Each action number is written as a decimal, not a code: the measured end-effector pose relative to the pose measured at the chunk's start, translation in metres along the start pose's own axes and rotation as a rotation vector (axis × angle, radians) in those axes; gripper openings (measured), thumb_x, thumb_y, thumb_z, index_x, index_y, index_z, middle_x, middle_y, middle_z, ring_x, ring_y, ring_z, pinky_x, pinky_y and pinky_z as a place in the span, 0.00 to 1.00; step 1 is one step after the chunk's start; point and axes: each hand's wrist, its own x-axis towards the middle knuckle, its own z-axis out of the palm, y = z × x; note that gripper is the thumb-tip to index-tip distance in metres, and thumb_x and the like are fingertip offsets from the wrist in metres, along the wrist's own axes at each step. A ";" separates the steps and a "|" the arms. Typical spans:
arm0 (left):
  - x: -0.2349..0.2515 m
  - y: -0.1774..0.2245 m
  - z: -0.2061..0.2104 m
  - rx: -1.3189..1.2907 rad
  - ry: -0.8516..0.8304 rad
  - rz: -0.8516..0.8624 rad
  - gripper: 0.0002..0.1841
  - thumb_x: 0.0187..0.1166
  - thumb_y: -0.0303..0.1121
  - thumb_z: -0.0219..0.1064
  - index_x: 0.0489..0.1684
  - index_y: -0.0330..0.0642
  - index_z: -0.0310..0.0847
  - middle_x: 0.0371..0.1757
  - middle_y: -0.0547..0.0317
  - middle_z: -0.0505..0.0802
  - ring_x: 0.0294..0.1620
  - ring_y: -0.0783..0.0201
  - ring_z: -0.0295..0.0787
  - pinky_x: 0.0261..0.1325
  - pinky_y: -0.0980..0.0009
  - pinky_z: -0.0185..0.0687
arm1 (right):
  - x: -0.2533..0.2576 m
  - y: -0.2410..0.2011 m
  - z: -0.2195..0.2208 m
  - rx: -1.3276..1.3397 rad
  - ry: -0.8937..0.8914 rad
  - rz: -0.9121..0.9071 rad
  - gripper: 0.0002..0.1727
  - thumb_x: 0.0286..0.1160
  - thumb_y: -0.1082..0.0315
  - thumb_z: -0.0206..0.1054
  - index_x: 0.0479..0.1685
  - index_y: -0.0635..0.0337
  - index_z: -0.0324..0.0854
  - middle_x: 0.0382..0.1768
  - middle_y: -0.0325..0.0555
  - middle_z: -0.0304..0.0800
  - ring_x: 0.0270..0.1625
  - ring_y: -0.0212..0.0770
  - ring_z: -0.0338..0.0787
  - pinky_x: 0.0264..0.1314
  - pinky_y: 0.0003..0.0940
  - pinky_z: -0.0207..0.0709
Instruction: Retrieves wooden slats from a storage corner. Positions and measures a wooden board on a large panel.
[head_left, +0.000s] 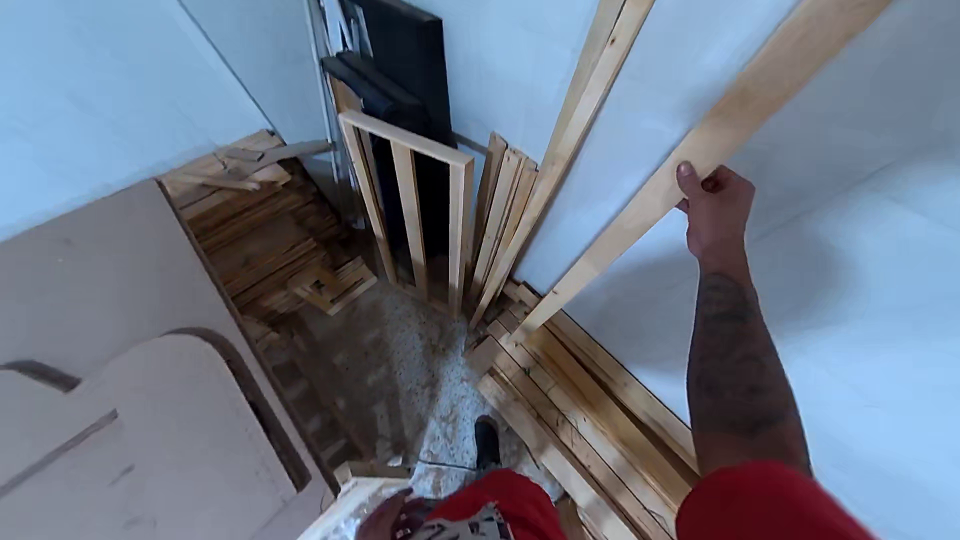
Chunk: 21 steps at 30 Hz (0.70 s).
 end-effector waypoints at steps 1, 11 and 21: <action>0.004 0.011 0.003 -0.011 0.005 0.003 0.23 0.95 0.40 0.47 0.73 0.31 0.76 0.55 0.44 0.96 0.47 0.53 0.96 0.53 0.55 0.92 | -0.036 -0.025 0.002 -0.154 -0.017 -0.029 0.25 0.73 0.45 0.76 0.50 0.60 0.85 0.39 0.45 0.91 0.42 0.39 0.93 0.50 0.45 0.91; 0.003 0.072 0.035 0.080 -0.318 0.127 0.20 0.93 0.43 0.54 0.69 0.38 0.82 0.54 0.54 0.96 0.47 0.58 0.96 0.54 0.61 0.92 | -0.347 -0.122 0.040 -0.415 -0.508 -0.387 0.17 0.78 0.63 0.71 0.51 0.72 0.89 0.45 0.51 0.97 0.51 0.31 0.96 0.58 0.26 0.90; -0.003 0.049 0.009 0.057 -0.356 0.074 0.19 0.94 0.42 0.52 0.67 0.39 0.82 0.53 0.52 0.97 0.45 0.56 0.97 0.52 0.59 0.93 | -0.436 -0.080 0.053 -0.753 -0.580 -0.387 0.15 0.78 0.50 0.67 0.43 0.48 0.93 0.29 0.33 0.93 0.34 0.32 0.93 0.36 0.35 0.87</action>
